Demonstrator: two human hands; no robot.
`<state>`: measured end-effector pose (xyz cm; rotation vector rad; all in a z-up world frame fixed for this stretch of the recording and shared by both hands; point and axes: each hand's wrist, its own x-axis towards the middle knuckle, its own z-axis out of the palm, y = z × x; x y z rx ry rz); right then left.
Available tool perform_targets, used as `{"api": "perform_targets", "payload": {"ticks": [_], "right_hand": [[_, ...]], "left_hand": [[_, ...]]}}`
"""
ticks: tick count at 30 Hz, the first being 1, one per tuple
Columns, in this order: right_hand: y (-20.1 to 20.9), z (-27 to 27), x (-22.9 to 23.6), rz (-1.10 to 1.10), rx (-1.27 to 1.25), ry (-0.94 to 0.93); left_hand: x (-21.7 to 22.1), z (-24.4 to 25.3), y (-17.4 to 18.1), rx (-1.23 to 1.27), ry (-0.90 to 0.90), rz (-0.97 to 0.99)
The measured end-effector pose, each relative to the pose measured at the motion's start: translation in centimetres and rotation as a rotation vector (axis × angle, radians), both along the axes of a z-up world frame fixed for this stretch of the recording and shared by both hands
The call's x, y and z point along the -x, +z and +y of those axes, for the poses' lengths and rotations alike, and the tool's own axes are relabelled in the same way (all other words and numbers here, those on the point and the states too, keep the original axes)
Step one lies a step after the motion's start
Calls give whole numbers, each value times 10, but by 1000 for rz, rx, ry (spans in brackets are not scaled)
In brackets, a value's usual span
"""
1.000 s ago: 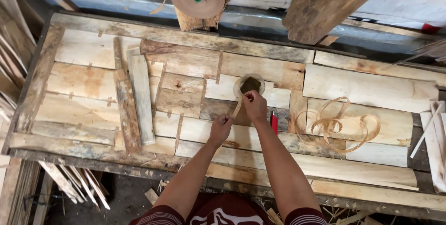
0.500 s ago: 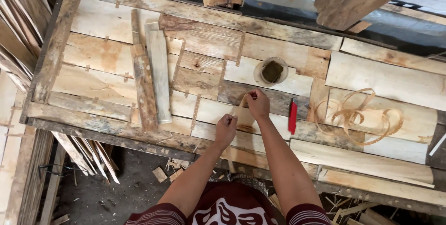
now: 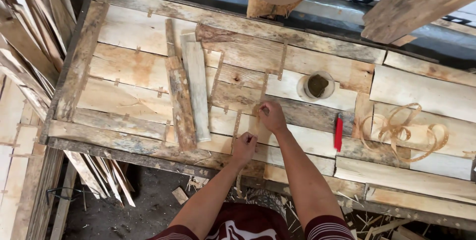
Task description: The person is applying thin wood veneer strips to a larger wooden panel using glue and a utility knife.
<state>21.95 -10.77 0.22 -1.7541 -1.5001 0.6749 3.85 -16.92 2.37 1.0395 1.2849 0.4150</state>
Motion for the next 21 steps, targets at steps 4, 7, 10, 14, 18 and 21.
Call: {"api": "perform_targets", "payload": {"ticks": [4, 7, 10, 14, 18, 21], "right_hand": [[3, 0, 6, -75, -1, -45], [11, -3, 6, -102, 128, -98], [1, 0, 1, -131, -9, 0], [-7, 0, -1, -120, -128, -61], [4, -9, 3, 18, 114, -264], [8, -9, 0, 31, 189, -245]], "left_hand": [[6, 1, -10, 16, 7, -72], [4, 0, -17, 2, 5, -84], [0, -3, -31, 27, 26, -118], [-2, -2, -31, -10, -6, -63], [-3, 1, -14, 3, -49, 51], [-3, -4, -20, -94, -114, 161]]}}
